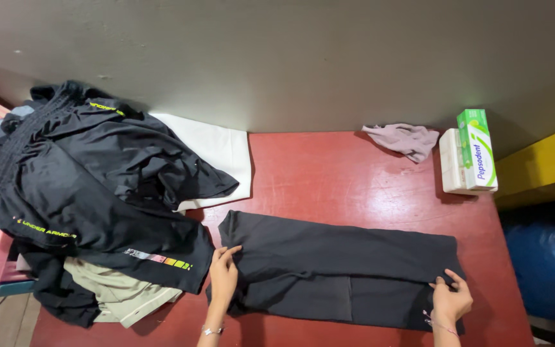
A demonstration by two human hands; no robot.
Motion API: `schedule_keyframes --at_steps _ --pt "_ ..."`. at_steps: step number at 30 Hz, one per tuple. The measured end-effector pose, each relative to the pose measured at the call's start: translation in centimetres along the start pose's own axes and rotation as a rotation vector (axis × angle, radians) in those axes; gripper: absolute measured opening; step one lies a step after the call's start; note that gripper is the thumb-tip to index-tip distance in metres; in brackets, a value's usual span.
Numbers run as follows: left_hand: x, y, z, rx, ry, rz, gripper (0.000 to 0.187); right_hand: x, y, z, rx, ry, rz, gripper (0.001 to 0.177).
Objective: The person folds a black t-shirt on a red table, then places it into an open suitcase. The person then folds a dark gray sleeveless top on the same table.
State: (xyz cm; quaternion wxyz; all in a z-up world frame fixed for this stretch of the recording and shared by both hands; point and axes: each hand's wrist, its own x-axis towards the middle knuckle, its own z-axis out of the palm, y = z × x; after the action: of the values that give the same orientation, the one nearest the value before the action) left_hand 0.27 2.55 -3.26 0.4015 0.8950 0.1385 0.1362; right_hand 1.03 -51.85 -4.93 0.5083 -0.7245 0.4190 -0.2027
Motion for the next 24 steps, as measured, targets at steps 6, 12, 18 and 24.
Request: schedule_keyframes --at_steps 6,12,18,24 --pt "0.0 -2.3 -0.8 0.009 -0.235 -0.084 0.044 0.7 0.4 -0.7 -0.09 0.014 -0.004 0.045" --pt "-0.1 -0.3 -1.6 0.241 -0.364 -0.188 0.049 1.1 1.3 -1.1 -0.314 0.04 -0.247 0.045" --pt "1.5 4.0 -1.2 0.659 -0.238 -0.05 0.047 0.9 -0.1 -1.0 -0.641 -0.054 -0.451 0.064" --pt "1.5 7.3 4.0 0.428 -0.054 0.308 0.044 -3.4 -3.9 2.1 -1.034 -0.08 -0.776 0.086"
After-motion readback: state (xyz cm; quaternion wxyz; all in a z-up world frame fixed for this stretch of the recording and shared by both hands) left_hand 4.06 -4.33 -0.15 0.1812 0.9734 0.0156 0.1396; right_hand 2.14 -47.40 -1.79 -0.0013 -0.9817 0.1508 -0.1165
